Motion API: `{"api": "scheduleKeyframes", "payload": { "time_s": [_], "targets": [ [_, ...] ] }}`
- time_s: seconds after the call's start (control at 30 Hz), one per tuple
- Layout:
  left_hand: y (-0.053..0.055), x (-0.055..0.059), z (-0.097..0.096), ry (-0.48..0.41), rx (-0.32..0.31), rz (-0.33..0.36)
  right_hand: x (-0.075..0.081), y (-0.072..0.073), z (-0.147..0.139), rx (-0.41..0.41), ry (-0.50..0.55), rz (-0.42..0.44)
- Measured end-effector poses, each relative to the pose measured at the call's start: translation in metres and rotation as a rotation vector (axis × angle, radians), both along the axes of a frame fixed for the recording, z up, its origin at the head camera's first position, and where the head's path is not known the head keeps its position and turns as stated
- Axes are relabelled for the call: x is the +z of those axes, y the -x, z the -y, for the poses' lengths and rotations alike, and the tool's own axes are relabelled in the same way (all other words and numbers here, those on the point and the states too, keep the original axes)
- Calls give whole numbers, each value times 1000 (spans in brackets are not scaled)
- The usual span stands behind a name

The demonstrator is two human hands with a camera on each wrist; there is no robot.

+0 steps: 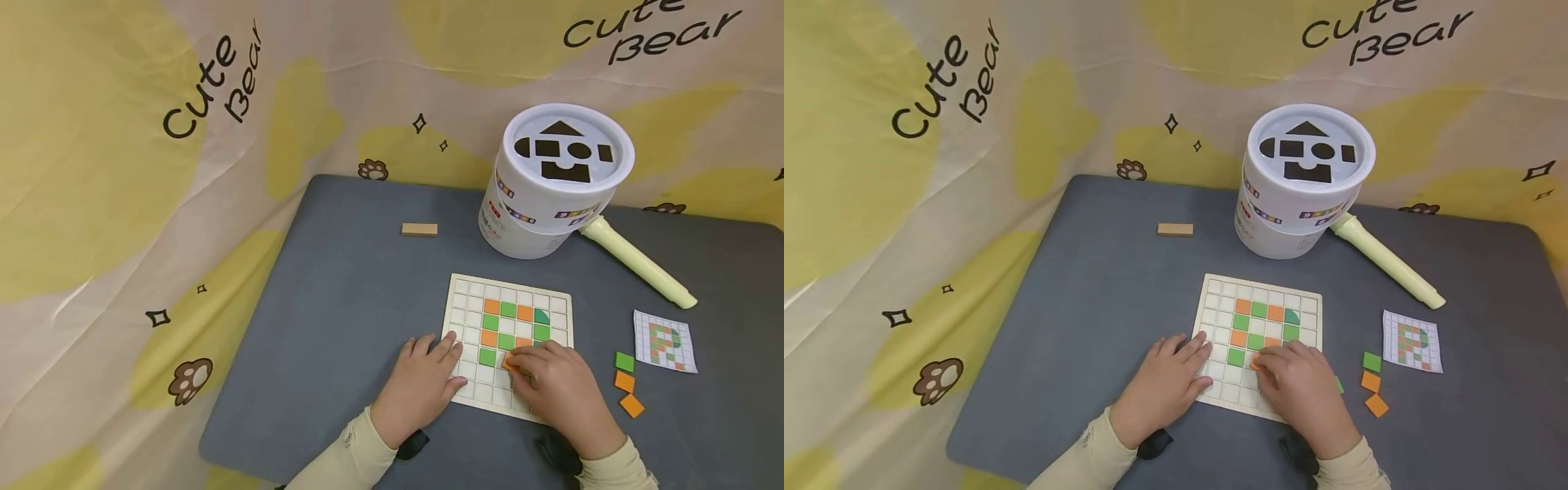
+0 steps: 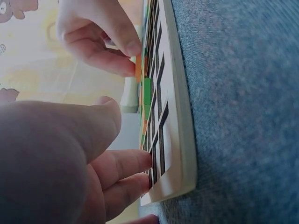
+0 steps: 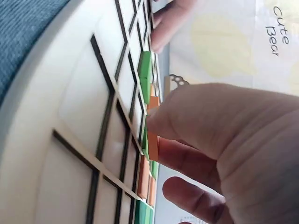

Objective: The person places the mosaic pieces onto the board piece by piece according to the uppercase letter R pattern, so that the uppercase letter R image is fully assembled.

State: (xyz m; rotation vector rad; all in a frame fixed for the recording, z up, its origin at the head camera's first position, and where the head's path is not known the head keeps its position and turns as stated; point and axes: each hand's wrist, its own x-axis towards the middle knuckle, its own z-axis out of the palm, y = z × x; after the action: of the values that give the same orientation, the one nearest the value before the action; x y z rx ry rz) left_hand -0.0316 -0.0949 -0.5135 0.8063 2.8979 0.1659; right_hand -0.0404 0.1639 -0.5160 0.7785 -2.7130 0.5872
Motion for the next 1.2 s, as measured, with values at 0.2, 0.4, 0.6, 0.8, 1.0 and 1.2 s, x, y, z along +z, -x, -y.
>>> {"api": "scheduleKeyframes", "payload": {
  "time_s": [0.2,0.4,0.6,0.8,1.0,1.2],
  "targets": [
    [-1,0,-4,22,-10,-20,-5,0,-2,14,-8,10],
    [0,-3,-3,35,-8,-26,-5,-1,2,27,-47,78],
    [0,-2,-1,26,-2,-16,-2,-6,-10,-12,2,106],
    [-1,-2,-1,4,-6,-20,2,-23,-57,-247,48,80],
    [0,-3,-2,6,-12,-32,5,-35,-115,-528,-87,442],
    [1,-4,-1,-4,-9,-27,3,-38,-142,-533,-184,662]
  ]
}}
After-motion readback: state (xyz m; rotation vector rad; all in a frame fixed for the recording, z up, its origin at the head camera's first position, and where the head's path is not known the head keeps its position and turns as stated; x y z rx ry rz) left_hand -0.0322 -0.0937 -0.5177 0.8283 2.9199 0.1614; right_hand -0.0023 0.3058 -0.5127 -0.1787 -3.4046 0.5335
